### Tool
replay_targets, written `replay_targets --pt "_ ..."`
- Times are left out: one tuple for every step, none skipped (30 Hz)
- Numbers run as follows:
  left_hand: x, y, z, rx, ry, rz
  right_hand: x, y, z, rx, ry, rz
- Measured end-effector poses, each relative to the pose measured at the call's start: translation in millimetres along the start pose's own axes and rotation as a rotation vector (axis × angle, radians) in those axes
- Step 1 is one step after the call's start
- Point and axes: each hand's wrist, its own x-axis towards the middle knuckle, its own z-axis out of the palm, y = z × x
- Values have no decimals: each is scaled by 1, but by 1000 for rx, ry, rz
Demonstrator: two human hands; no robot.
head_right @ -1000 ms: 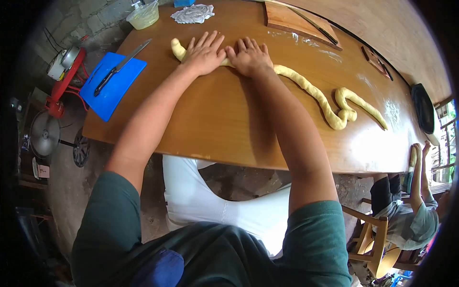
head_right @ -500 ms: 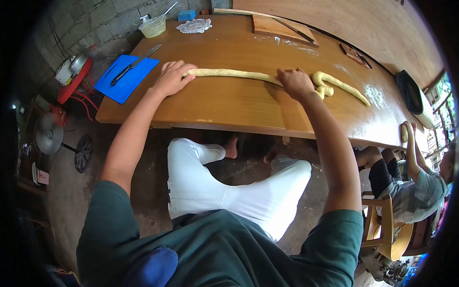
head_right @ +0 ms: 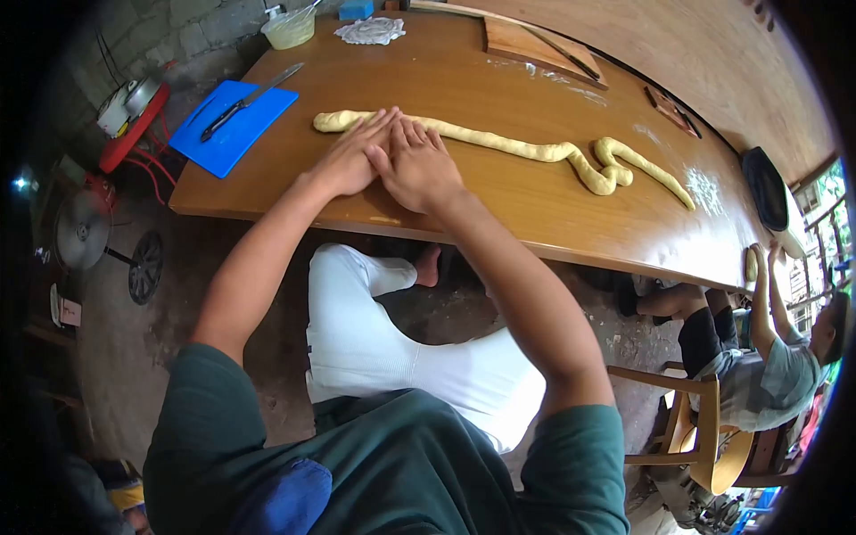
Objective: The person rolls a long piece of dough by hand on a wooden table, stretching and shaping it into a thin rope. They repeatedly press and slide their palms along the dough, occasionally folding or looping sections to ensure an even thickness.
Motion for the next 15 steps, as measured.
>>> replay_targets --pt "6 -11 0 -2 -2 -30 20 -2 8 -17 -8 63" --pt "11 -22 1 -6 -7 -60 41 0 14 -34 -19 128" --pt "19 -33 6 -23 28 -91 62 12 21 -31 9 161" --pt "30 -43 12 -40 63 -124 82 24 26 -29 38 195" --pt "46 -55 16 18 34 -181 101 35 33 -47 64 222" --pt "62 -72 25 77 17 -206 119 41 28 -50 24 277" --pt "77 -77 19 98 -72 -280 137 51 25 -59 -17 312" --pt "94 -83 11 121 -158 -348 153 62 22 -71 -52 347" --pt "109 -94 10 117 -159 -351 169 74 22 -74 -58 346" --pt "122 -104 12 86 -135 -420 184 86 25 -99 -29 366" --pt "133 -114 13 58 -111 -489 197 97 29 -123 1 386" --pt "145 -125 12 58 -114 -490 209 105 28 -121 -2 386" --pt "157 -134 11 15 -104 -518 222 113 25 -118 5 390" --pt "167 -143 12 -27 -95 -545 233 121 24 -115 12 395" --pt "180 -157 20 -25 -65 -558 245 129 24 -99 32 400"
